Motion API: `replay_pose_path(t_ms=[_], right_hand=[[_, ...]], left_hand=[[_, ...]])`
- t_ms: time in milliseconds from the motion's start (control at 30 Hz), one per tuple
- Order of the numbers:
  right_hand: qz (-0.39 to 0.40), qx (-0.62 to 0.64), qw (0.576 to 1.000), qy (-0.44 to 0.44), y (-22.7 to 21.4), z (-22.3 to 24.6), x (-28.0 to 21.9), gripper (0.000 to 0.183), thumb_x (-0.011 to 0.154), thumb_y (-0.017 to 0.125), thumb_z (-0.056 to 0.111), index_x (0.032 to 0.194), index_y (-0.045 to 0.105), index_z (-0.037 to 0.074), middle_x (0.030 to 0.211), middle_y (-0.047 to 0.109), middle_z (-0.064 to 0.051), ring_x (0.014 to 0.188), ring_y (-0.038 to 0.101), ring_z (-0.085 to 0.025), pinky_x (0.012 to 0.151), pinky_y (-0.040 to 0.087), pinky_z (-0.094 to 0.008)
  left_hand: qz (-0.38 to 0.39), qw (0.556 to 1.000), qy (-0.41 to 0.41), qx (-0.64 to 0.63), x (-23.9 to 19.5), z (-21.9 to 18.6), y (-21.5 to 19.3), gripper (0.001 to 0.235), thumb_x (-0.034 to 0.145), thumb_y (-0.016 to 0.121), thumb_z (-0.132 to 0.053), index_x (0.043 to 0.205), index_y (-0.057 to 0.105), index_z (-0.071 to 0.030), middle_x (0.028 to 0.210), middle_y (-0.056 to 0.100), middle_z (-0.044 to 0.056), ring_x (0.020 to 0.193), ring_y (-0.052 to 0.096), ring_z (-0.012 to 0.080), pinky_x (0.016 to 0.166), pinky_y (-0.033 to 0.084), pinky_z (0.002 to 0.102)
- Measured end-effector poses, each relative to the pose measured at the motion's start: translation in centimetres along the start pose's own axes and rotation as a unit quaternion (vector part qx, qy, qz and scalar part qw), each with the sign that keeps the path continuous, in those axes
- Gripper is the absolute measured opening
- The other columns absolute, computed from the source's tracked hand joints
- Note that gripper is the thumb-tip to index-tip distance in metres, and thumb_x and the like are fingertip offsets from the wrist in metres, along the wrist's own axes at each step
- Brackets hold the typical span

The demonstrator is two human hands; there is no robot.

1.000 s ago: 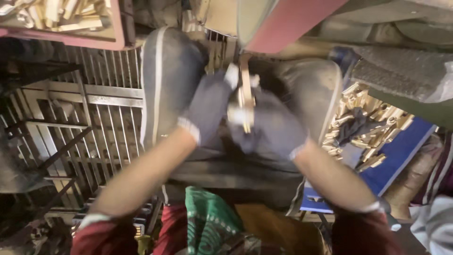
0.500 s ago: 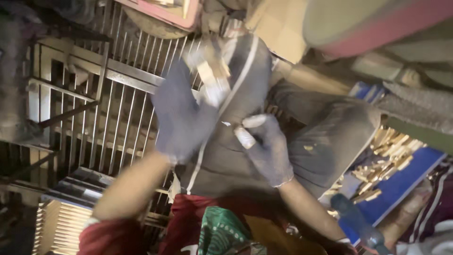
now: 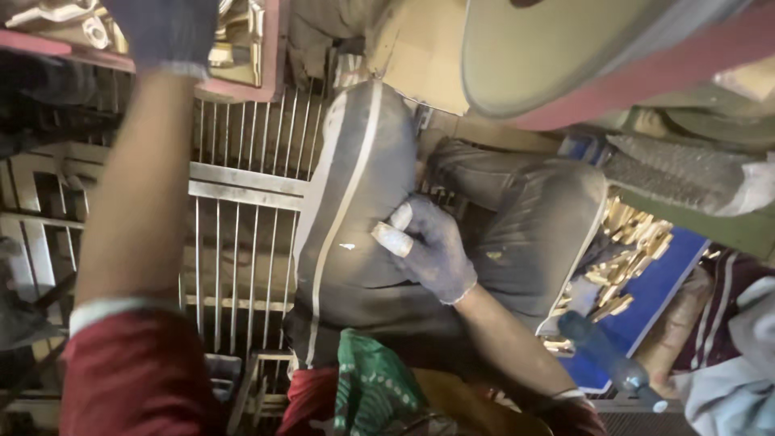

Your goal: The person holds metal components against a belt sander to smooth their surfaces. They rotate each piece to reach different areas before placing it into a blue bin.

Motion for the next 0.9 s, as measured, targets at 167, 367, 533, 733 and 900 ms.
replay_pose_path(t_ms=[167, 367, 533, 733, 900], right_hand=[[0.033, -0.019, 0.999, -0.036, 0.1, 0.2, 0.0, 0.022, 0.099, 0.071, 0.017, 0.088, 0.055, 0.007, 0.068, 0.056, 0.002, 0.057, 0.051, -0.005, 0.050, 0.039, -0.024], [0.064, 0.085, 0.994, 0.014, 0.1, 0.3, -2.1, 0.017, 0.098, 0.064, 0.017, 0.114, 0.064, 0.014, 0.081, 0.061, 0.000, 0.059, 0.049, -0.006, 0.051, 0.040, -0.024], [-0.226, -0.361, 0.845, -0.321, -7.3, 4.6, -11.5, 0.018, 0.101, 0.065, 0.010, 0.120, 0.066, 0.008, 0.108, 0.069, -0.010, 0.103, 0.067, -0.021, 0.091, 0.054, -0.032], [-0.528, 0.051, 0.843, -0.088, -22.4, -10.8, -22.9, 0.021, 0.105, 0.057, 0.008, 0.125, 0.063, 0.004, 0.101, 0.065, -0.022, 0.084, 0.067, -0.033, 0.079, 0.054, -0.042], [-0.539, -0.277, 0.770, 0.200, -25.4, -23.8, -26.5, 0.029, 0.084, 0.065, 0.008, 0.111, 0.061, -0.003, 0.099, 0.071, -0.026, 0.092, 0.071, -0.040, 0.084, 0.057, -0.047]], left_hand=[[-0.108, 0.972, 0.093, -0.188, -11.5, -9.0, -4.1, 0.032, 0.088, 0.056, 0.000, 0.119, 0.062, 0.001, 0.112, 0.070, 0.018, 0.109, 0.070, 0.0346, 0.097, 0.052, 0.045], [-0.036, 0.947, 0.272, -0.165, -20.6, -21.9, -7.3, 0.034, 0.090, 0.071, -0.015, 0.123, 0.068, -0.006, 0.125, 0.069, 0.013, 0.126, 0.062, 0.0367, 0.113, 0.042, 0.053], [-0.034, 0.934, 0.349, -0.061, -20.6, -24.0, -5.7, 0.026, 0.086, 0.076, -0.020, 0.109, 0.069, -0.008, 0.122, 0.067, 0.014, 0.129, 0.058, 0.0390, 0.118, 0.032, 0.057], [-0.040, 0.914, 0.404, -0.001, -20.6, -23.7, -4.3, 0.017, 0.097, 0.072, -0.019, 0.112, 0.070, -0.010, 0.125, 0.066, 0.017, 0.122, 0.058, 0.0341, 0.110, 0.041, 0.048], [-0.044, 0.902, 0.422, 0.079, -20.6, -23.6, -3.3, 0.021, 0.096, 0.064, -0.017, 0.113, 0.071, -0.009, 0.120, 0.065, 0.015, 0.126, 0.058, 0.0316, 0.119, 0.036, 0.048]])
Point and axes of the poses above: each hand's wrist, its own x-axis towards the middle knuckle, its own y-axis out of the palm, z = x × y, the point moved 5 cm from there along x, towards the middle knuckle
